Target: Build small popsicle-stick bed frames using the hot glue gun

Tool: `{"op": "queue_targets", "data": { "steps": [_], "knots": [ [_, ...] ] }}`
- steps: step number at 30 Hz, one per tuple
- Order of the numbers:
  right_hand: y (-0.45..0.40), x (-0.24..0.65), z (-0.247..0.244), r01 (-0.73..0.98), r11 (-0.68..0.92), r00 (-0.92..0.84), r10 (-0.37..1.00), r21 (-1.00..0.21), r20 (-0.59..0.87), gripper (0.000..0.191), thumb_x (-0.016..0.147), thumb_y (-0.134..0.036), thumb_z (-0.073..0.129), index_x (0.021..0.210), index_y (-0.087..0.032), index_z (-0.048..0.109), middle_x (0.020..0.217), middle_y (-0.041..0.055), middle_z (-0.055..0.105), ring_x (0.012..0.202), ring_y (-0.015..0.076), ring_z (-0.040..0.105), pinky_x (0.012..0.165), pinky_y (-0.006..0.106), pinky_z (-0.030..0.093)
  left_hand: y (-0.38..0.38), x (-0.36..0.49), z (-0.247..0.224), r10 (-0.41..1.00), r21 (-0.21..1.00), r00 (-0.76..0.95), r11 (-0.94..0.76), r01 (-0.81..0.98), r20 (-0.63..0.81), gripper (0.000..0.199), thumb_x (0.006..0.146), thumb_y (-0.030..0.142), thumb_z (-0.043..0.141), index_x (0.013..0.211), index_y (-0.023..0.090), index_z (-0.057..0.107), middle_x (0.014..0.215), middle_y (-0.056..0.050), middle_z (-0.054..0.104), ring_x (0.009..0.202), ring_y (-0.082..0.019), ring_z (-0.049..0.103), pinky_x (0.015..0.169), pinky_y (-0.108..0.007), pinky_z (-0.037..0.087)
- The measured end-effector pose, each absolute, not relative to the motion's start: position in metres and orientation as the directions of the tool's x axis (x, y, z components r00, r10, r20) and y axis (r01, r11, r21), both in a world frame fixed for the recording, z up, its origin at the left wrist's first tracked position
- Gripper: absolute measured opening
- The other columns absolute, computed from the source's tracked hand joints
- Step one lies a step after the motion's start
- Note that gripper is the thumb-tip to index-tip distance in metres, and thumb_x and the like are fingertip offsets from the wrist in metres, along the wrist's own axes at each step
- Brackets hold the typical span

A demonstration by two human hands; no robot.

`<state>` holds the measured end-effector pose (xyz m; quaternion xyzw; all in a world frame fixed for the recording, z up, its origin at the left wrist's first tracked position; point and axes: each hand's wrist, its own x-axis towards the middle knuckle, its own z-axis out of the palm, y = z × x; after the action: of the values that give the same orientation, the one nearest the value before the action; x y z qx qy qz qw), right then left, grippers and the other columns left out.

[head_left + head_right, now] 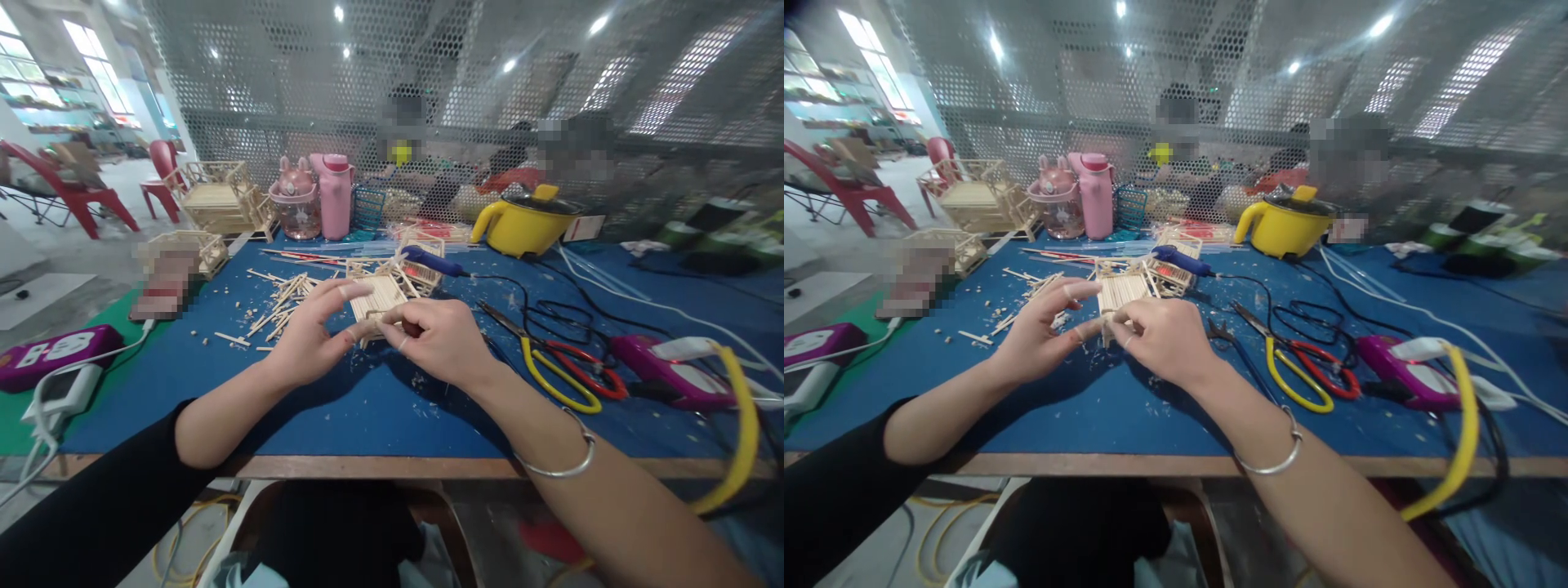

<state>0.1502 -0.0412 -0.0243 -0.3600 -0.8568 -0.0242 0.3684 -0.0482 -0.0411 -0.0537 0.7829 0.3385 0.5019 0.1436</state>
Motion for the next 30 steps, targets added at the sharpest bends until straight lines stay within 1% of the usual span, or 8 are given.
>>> {"op": "queue_targets", "data": {
  "steps": [3, 5, 8, 11, 15, 18, 23, 30],
  "knots": [
    [-0.045, 0.151, -0.021, 0.586, 0.795, -0.521, 0.52, -0.159, 0.677, 0.019, 0.084, -0.024, 0.059, 0.075, -0.015, 0.073, 0.055, -0.0018, 0.06, 0.049, 0.007, 0.048, 0.053, 0.021, 0.032, -0.045, -0.05, -0.048, 0.56, 0.382, 0.323, -0.794, 0.473, 0.763, 0.013, 0.084, 0.026, 0.065, 0.096, 0.022, 0.069, 0.095, -0.005, 0.064, 0.091, -0.015, 0.059, 0.081, -0.03, 0.048],
    [-0.045, 0.153, -0.021, 0.572, 0.809, -0.544, 0.497, -0.135, 0.676, 0.019, 0.084, -0.024, 0.059, 0.075, -0.015, 0.073, 0.056, -0.0016, 0.061, 0.049, 0.007, 0.048, 0.053, 0.021, 0.033, -0.046, -0.05, -0.046, 0.564, 0.388, 0.3, -0.785, 0.483, 0.769, 0.007, 0.086, 0.023, 0.063, 0.088, 0.021, 0.069, 0.086, -0.003, 0.065, 0.083, -0.014, 0.059, 0.075, -0.027, 0.047],
    [-0.043, 0.154, -0.023, 0.591, 0.792, -0.528, 0.524, -0.153, 0.669, 0.017, 0.082, -0.023, 0.061, 0.071, -0.016, 0.071, 0.057, -0.0013, 0.062, 0.05, 0.0073, 0.05, 0.054, 0.022, 0.033, -0.043, -0.05, -0.045, 0.669, 0.583, 0.063, -0.687, 0.434, 0.741, 0.009, 0.087, 0.025, 0.06, 0.084, 0.019, 0.065, 0.081, -0.002, 0.066, 0.076, -0.013, 0.059, 0.073, -0.027, 0.046],
    [-0.039, 0.154, -0.026, 0.633, 0.749, -0.483, 0.579, -0.195, 0.656, 0.018, 0.082, -0.024, 0.061, 0.069, -0.016, 0.07, 0.056, -0.0013, 0.061, 0.05, 0.0076, 0.05, 0.055, 0.022, 0.033, -0.039, -0.05, -0.047, 0.796, 0.791, -0.092, -0.569, 0.226, 0.599, 0.02, 0.086, 0.022, 0.058, 0.106, 0.02, 0.058, 0.095, -0.004, 0.068, 0.085, -0.014, 0.062, 0.076, -0.029, 0.047],
    [-0.037, 0.151, -0.027, 0.69, 0.693, -0.463, 0.645, -0.209, 0.608, 0.021, 0.082, -0.028, 0.059, 0.068, -0.018, 0.071, 0.057, -0.001, 0.062, 0.051, 0.0085, 0.05, 0.055, 0.023, 0.032, -0.038, -0.048, -0.05, 0.882, 0.885, 0.136, -0.462, 0.065, 0.451, 0.065, 0.075, 0.011, 0.062, 0.134, 0.022, 0.037, 0.112, -0.006, 0.067, 0.107, -0.017, 0.06, 0.095, -0.036, 0.042],
    [-0.037, 0.15, -0.027, 0.703, 0.677, -0.451, 0.663, -0.22, 0.598, 0.021, 0.082, -0.028, 0.058, 0.07, -0.018, 0.072, 0.057, -0.0007, 0.062, 0.052, 0.0088, 0.05, 0.055, 0.023, 0.031, -0.039, -0.045, -0.051, 0.893, 0.907, 0.207, -0.417, 0.052, 0.399, 0.068, 0.072, 0.009, 0.063, 0.134, 0.02, 0.037, 0.103, -0.005, 0.068, 0.105, -0.018, 0.061, 0.099, -0.039, 0.04],
    [-0.038, 0.149, -0.027, 0.706, 0.68, -0.456, 0.651, -0.198, 0.607, 0.021, 0.082, -0.028, 0.059, 0.071, -0.018, 0.072, 0.055, -0.0009, 0.061, 0.051, 0.009, 0.05, 0.054, 0.023, 0.03, -0.036, -0.041, -0.052, 0.898, 0.931, 0.255, -0.361, -0.044, 0.36, 0.069, 0.074, 0.018, 0.069, 0.134, 0.019, 0.035, 0.094, -0.004, 0.067, 0.091, -0.017, 0.064, 0.085, -0.034, 0.047],
    [-0.038, 0.148, -0.027, 0.715, 0.681, -0.466, 0.632, -0.156, 0.619, 0.021, 0.083, -0.028, 0.059, 0.069, -0.018, 0.072, 0.057, -0.0007, 0.062, 0.054, 0.0095, 0.051, 0.054, 0.024, 0.029, -0.035, -0.039, -0.052, 0.897, 0.933, 0.26, -0.357, -0.051, 0.358, 0.069, 0.073, 0.017, 0.071, 0.132, 0.018, 0.036, 0.092, -0.003, 0.066, 0.088, -0.015, 0.062, 0.086, -0.032, 0.046]
  ]
}}
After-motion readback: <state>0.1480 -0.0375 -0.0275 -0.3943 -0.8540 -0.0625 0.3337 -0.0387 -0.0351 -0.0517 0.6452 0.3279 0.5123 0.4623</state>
